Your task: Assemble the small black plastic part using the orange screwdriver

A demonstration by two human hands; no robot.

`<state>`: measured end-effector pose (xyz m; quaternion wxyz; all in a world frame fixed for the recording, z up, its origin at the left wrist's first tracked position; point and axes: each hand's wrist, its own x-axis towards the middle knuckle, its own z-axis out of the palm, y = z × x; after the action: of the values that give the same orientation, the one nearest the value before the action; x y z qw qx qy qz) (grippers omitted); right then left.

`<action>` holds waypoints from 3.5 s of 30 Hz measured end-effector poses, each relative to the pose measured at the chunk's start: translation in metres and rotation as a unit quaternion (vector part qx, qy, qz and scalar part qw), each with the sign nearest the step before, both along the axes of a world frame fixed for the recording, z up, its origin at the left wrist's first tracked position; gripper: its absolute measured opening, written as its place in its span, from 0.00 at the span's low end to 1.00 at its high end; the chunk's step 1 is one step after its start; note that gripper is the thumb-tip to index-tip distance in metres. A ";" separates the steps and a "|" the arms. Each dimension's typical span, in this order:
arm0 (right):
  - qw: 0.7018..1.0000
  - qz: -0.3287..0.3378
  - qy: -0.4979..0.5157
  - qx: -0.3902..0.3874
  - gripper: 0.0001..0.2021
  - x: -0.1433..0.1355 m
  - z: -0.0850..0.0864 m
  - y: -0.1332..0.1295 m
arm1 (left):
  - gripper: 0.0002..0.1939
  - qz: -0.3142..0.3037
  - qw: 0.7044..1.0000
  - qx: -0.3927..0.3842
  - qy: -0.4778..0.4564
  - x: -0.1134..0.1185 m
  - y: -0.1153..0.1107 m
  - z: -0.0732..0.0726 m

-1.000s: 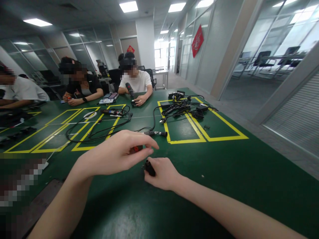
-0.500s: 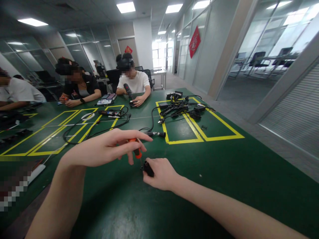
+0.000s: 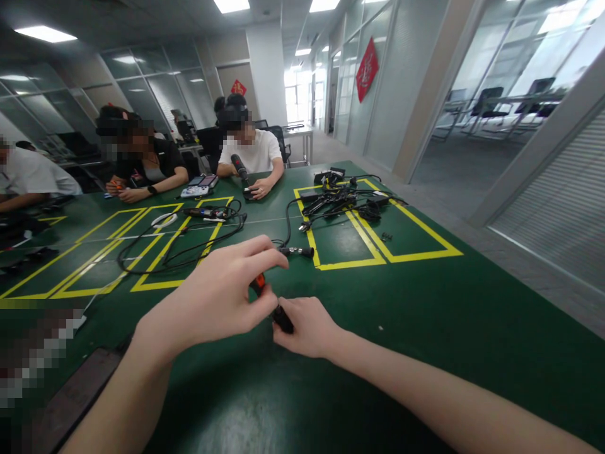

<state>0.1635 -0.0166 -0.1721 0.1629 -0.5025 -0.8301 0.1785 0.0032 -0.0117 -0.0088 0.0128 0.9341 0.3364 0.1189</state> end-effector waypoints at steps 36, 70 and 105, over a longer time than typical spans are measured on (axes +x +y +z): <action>0.999 0.011 -0.028 0.012 0.10 -0.005 0.003 0.003 | 0.17 0.014 0.999 0.012 0.027 -0.013 0.003 -0.001; 0.999 0.010 -0.028 -0.011 0.13 -0.005 0.003 0.003 | 0.13 -0.023 1.000 -0.003 0.015 -0.012 0.004 -0.003; 0.999 0.001 -0.032 0.025 0.12 -0.004 -0.004 0.003 | 0.18 -0.023 0.999 0.032 0.006 -0.002 0.008 -0.012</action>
<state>0.1595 -0.0134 -0.1757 0.1482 -0.5031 -0.8396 0.1416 0.0015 -0.0037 -0.0203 -0.0161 0.9423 0.3109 0.1231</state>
